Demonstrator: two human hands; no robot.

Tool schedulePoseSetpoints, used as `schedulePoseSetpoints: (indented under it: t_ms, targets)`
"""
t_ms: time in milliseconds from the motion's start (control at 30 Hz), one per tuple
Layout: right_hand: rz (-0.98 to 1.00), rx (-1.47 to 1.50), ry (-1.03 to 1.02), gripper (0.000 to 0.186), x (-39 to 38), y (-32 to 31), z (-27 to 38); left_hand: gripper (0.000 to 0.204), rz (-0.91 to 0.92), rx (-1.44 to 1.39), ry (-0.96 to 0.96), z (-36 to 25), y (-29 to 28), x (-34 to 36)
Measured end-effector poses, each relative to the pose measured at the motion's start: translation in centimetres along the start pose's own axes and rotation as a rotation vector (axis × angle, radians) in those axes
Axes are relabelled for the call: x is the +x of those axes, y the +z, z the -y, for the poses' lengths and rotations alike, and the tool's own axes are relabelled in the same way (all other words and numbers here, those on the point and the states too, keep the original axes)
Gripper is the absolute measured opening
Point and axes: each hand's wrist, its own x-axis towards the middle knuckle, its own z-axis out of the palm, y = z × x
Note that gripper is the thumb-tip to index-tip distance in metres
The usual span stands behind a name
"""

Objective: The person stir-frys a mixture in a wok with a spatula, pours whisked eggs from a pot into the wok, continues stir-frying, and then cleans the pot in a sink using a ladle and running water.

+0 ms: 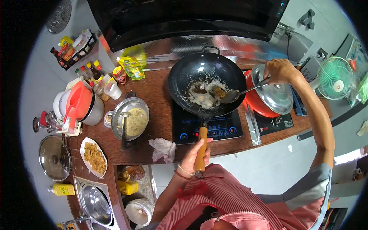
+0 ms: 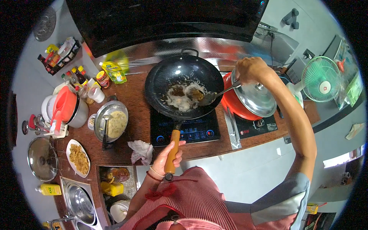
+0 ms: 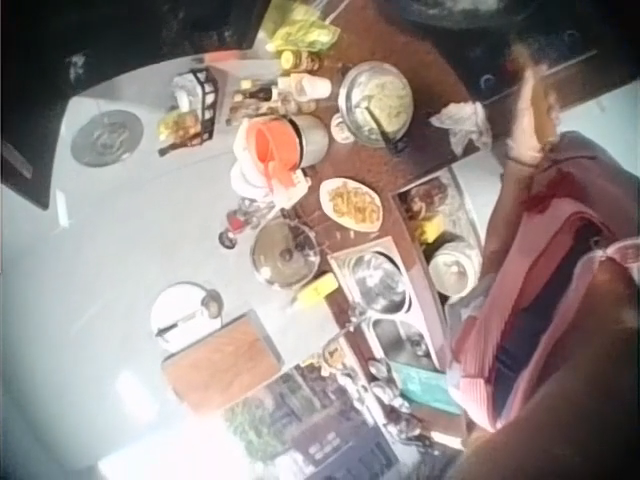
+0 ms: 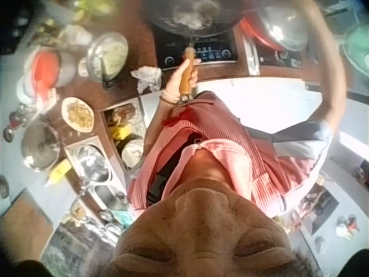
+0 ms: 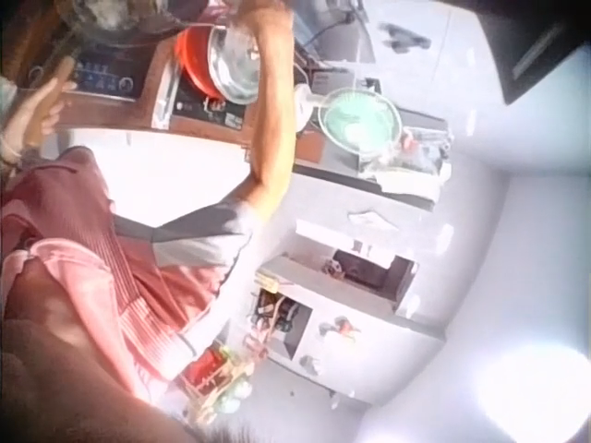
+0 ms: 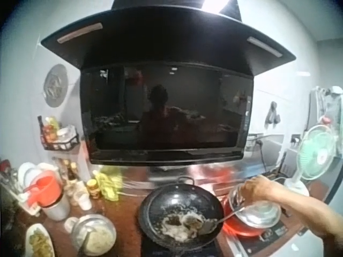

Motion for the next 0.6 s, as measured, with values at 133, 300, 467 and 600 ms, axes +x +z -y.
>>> schedulePoseSetpoints:
  t_ms: [133, 300, 467, 600]
  targets:
    - [-0.001, 0.026, 0.066, 0.027, 0.8, 2.4, 0.1, 0.053, 0.009, 0.061, -0.007, -0.9, -0.4, -0.3]
    - [-0.085, 0.14, 0.152, 0.029, 1.8, 5.5, 1.0, 0.053, 0.037, -0.009, -0.049, -0.6, -0.6, -0.4]
    - [-0.108, 0.226, 0.144, 0.03, 1.3, 5.0, 1.2, 0.054, 0.025, 0.019, -0.043, -0.6, -1.2, -0.4]
    - [-0.103, 0.081, 0.159, 0.03, 0.7, 5.7, 0.7, 0.055, 0.037, 0.019, -0.033, -0.7, -1.3, -0.4]
